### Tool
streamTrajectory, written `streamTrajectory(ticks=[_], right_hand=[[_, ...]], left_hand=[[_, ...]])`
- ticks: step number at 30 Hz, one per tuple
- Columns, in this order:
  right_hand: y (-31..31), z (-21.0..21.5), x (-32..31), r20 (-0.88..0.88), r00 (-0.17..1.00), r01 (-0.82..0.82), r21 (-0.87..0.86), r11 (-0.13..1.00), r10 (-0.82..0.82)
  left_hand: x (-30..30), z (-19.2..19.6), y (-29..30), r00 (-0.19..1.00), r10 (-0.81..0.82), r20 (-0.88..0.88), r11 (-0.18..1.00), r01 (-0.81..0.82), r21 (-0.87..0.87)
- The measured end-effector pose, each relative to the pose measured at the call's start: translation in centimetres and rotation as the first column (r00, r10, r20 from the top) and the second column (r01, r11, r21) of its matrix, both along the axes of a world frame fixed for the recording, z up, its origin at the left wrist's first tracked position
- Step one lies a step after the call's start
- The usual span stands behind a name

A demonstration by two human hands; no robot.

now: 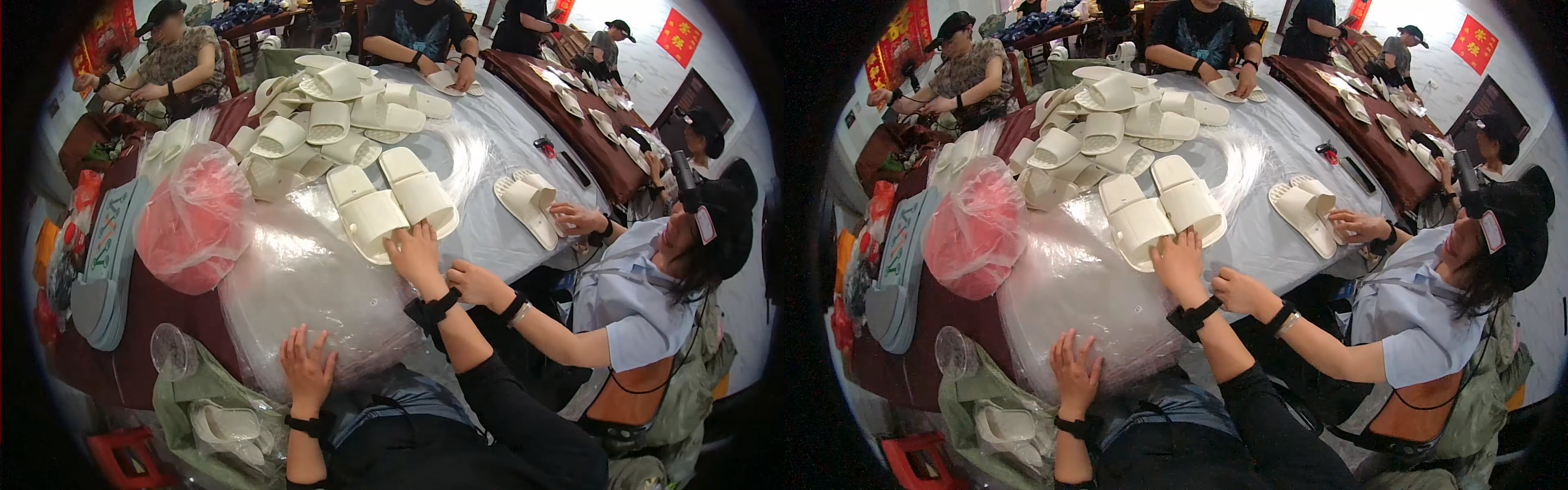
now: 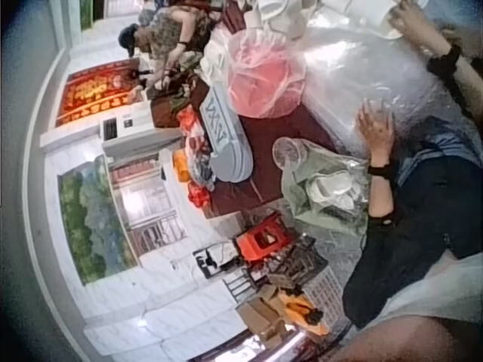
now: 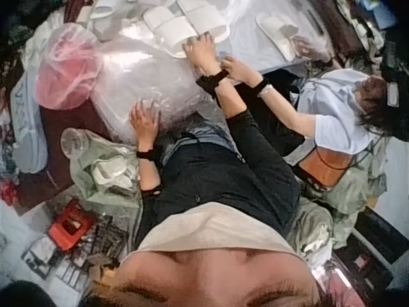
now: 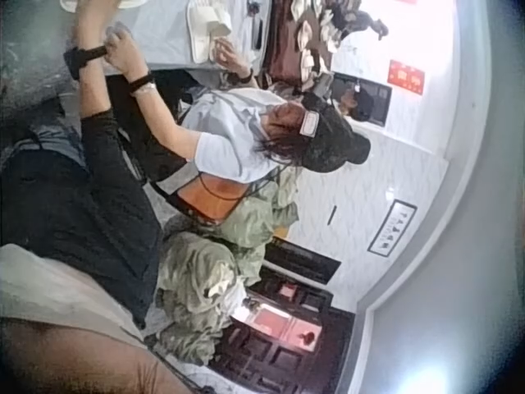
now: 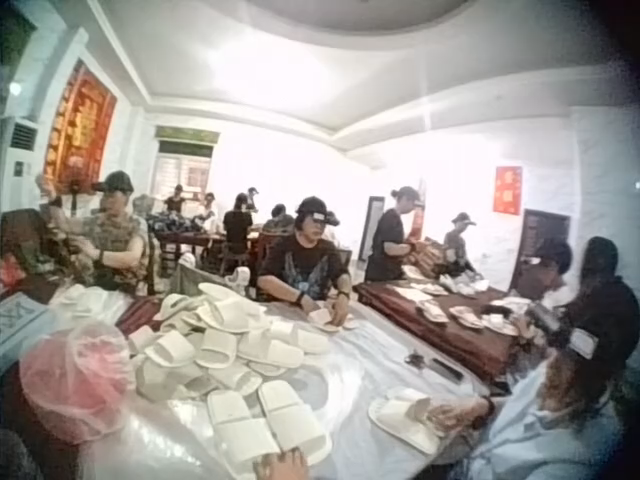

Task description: The recorder is assembling components of white slippers and placing them in bags while working at a table with other colleagues.

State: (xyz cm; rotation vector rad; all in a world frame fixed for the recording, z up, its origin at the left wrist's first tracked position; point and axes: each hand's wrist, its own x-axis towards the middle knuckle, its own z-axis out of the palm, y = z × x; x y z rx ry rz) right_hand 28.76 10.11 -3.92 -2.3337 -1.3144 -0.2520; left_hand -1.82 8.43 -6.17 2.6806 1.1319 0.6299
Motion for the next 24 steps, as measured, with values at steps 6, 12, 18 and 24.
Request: streamTrajectory(ticks=[6, 12, 18, 24], right_hand=[[0.4, 1.2, 0.4, 0.025, 1.0, -0.014, 0.15, 0.989, 0.01], [-3.0, 5.5, -6.3, -0.064, 0.997, -0.035, 0.192, 0.981, 0.048], [-6.8, 5.3, -12.4, -0.067, 0.993, -0.08, 0.187, 0.979, 0.094], [-7.4, 3.7, -14.6, -0.182, 0.951, -0.251, 0.005, 0.968, 0.248]], left_hand=[[0.5, 0.1, 0.2, 1.0, -0.012, 0.002, 1.0, 0.012, -0.026], [-0.2, -0.5, 0.2, 1.0, 0.003, -0.023, 0.999, -0.002, 0.05], [0.9, 0.1, 0.2, 1.0, -0.019, -0.021, 0.999, 0.02, 0.035], [0.4, -2.3, 0.1, 0.998, 0.046, 0.037, 0.999, -0.047, 0.016]])
